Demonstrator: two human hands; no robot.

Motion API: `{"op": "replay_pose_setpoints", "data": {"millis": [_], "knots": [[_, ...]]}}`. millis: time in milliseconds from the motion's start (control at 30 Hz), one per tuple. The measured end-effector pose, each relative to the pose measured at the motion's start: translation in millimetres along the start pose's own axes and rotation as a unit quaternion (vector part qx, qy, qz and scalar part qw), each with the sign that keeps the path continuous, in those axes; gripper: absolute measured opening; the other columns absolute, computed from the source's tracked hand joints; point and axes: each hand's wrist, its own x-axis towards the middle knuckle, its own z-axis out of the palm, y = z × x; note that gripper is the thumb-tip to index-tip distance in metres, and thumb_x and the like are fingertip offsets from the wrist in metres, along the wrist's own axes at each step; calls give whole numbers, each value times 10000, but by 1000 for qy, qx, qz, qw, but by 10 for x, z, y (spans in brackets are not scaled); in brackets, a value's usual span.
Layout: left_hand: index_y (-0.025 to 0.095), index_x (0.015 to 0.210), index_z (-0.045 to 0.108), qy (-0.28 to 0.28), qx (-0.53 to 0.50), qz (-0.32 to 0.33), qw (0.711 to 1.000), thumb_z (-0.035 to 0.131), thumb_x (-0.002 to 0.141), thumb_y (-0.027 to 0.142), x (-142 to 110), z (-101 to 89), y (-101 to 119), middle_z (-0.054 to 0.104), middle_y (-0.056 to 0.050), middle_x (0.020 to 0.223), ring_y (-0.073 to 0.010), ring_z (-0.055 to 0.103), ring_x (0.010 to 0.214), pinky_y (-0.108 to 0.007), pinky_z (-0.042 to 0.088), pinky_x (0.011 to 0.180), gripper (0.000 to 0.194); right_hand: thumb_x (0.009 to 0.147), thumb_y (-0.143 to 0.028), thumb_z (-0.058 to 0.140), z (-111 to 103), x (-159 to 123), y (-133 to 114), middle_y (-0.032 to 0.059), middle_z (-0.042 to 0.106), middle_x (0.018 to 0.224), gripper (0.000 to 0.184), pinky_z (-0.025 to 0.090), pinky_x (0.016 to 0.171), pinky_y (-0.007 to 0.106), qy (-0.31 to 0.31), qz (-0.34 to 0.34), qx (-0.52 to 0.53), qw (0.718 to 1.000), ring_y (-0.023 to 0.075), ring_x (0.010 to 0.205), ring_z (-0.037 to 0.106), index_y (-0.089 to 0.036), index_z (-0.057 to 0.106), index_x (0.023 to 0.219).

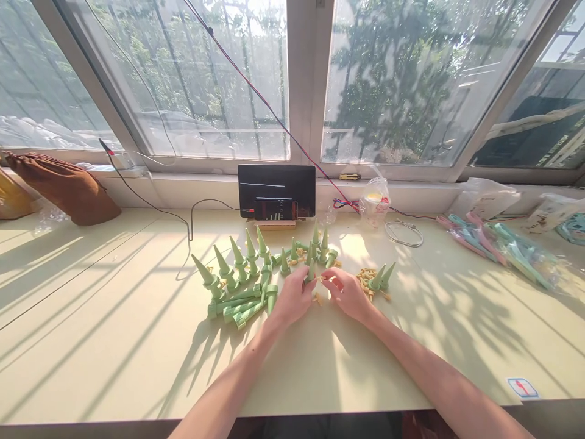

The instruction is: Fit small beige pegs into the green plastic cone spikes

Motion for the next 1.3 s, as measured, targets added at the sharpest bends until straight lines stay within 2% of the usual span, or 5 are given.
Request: {"op": "replay_pose_setpoints", "data": {"millis": [267, 567, 1033, 1300], "knots": [[190, 882, 552, -15, 17, 10, 1000, 438, 917, 231, -9, -24, 20, 483, 25, 690, -132, 407, 603, -262, 337, 593, 126, 909, -280, 504, -2, 2, 13, -2, 605, 708, 146, 448, 570, 247, -14, 26, 8, 1000, 124, 543, 540, -196, 605, 845], [189, 894, 564, -17, 19, 20, 999, 439, 908, 199, -19, -29, 31, 430, 39, 637, -130, 385, 581, -256, 323, 585, 126, 918, -265, 473, -16, -3, 44, 9, 590, 715, 149, 431, 554, 244, -27, 12, 11, 1000, 128, 558, 536, -192, 573, 834], [191, 933, 578, -19, 10, 25, 999, 444, 912, 193, -7, 1, 2, 502, 25, 694, -134, 440, 616, -255, 358, 604, 136, 932, -276, 456, -50, -13, 18, -27, 515, 558, 182, 394, 556, 248, -29, 3, -6, 1000, 131, 514, 485, -194, 553, 802], [197, 911, 544, -24, 8, 37, 999, 431, 908, 159, -18, -1, 42, 520, 24, 703, -126, 438, 590, -248, 358, 592, 119, 932, -285, 440, -55, -7, 63, -22, 488, 615, 222, 349, 559, 244, -9, -27, -30, 999, 113, 538, 410, -181, 550, 769]]}}
